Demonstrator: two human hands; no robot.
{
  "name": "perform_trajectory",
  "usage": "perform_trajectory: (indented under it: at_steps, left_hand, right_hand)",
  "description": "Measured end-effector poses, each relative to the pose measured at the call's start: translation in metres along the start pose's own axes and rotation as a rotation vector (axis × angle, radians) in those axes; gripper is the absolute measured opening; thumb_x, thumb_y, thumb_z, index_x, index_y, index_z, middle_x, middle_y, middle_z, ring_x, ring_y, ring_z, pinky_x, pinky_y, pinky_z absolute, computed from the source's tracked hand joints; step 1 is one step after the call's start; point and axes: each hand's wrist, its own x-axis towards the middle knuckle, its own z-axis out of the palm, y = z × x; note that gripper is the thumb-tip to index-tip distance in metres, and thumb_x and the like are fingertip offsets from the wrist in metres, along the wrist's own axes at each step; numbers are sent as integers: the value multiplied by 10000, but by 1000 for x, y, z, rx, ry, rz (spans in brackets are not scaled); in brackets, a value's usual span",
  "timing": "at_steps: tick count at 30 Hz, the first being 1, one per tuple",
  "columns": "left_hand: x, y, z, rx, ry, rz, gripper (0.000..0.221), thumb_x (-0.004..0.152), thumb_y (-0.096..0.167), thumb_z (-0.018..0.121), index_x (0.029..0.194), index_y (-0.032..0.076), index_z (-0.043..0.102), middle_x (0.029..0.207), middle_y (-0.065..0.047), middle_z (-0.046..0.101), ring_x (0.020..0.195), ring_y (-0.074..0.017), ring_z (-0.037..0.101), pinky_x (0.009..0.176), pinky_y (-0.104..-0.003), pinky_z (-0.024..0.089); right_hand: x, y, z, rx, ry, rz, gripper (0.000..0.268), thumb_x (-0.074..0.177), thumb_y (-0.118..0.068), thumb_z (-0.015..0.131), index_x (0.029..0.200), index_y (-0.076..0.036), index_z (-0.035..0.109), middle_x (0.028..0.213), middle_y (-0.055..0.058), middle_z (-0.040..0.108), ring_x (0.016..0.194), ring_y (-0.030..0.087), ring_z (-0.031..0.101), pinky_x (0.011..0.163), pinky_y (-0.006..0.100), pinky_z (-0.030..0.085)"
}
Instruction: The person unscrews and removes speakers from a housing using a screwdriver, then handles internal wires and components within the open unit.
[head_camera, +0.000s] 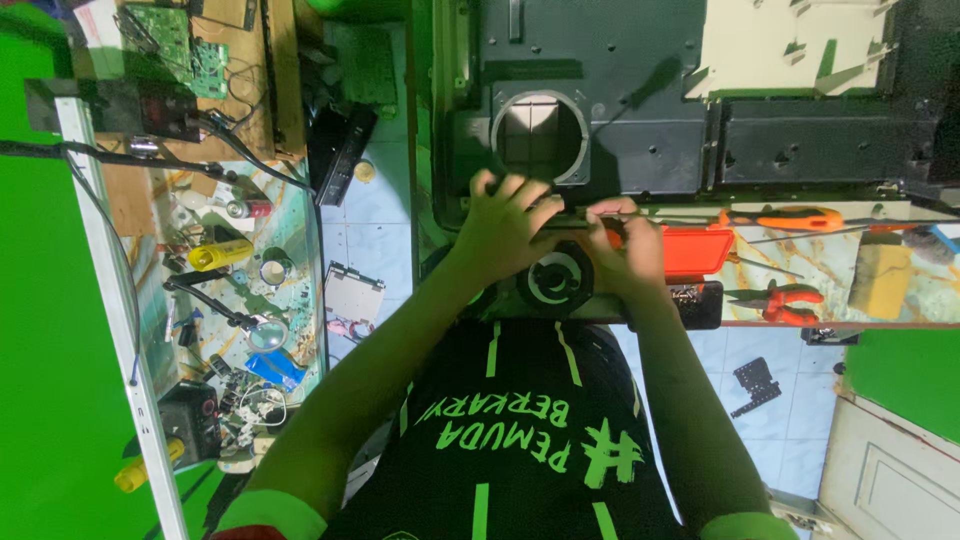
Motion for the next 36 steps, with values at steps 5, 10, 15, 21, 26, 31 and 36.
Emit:
perform_trajectory:
  at_steps: [5, 10, 15, 21, 26, 31, 36]
  left_hand:
    - [-4, 13, 1, 46, 143, -45, 315, 895, 398, 775, 1129, 186, 765, 1053, 47, 727, 989, -164, 594, 906, -466, 328]
    - [-3, 15, -1, 8, 208, -29, 121, 950, 268, 783, 1027, 177, 803, 899, 60, 781, 832, -121, 627, 908, -432, 304]
    - [-3, 16, 0, -70, 246, -19, 106, 926, 228, 806, 1005, 158, 808, 889, 51, 779, 813, -125, 638, 906, -415, 306]
    - [-3, 17, 4, -149, 211, -39, 133, 920, 220, 799, 1033, 150, 809, 869, 42, 764, 811, -139, 645, 876, -415, 307]
    - [-1, 21, 4, -149, 252, -66, 129, 910, 237, 801, 1014, 161, 811, 876, 40, 772, 797, -140, 635, 857, -408, 320]
    - [3, 21, 0, -128, 261, -67, 251, 902, 326, 801, 1089, 161, 777, 939, 21, 778, 833, -162, 640, 850, -403, 333]
    - [4, 12, -5, -9, 137, -76, 558, 838, 422, 831, 1302, 136, 711, 1107, -5, 757, 900, -192, 618, 806, -420, 344]
  right_hand:
    - [-8, -25, -13, 146, 34, 63, 110, 1010, -44, 660, 1117, -27, 637, 1035, 27, 737, 970, 71, 686, 854, 227, 530]
    - [-9, -39, -17, 180, 33, 72, 117, 1006, -15, 661, 1120, -18, 639, 1003, 15, 727, 927, 52, 662, 813, 216, 514]
    - [-12, -52, -25, 93, -43, -93, 174, 1010, 15, 616, 1172, -6, 673, 1085, 71, 763, 1010, 113, 723, 911, 254, 563]
    - [-14, -63, -24, 31, -54, -21, 141, 1028, -16, 628, 1133, 12, 718, 1090, 107, 773, 972, 130, 732, 850, 257, 577]
    - [-13, -69, -24, 113, -44, 8, 145, 1045, -64, 617, 1158, 18, 655, 1067, 89, 774, 982, 101, 726, 859, 238, 580]
    - [-13, -71, -26, -13, 5, 46, 154, 1023, -84, 650, 1135, 16, 686, 987, 94, 769, 867, 94, 698, 759, 238, 558]
    - [-14, -60, -31, -39, 29, 45, 136, 1027, -90, 647, 1125, -4, 686, 989, 79, 782, 874, 93, 729, 766, 245, 557]
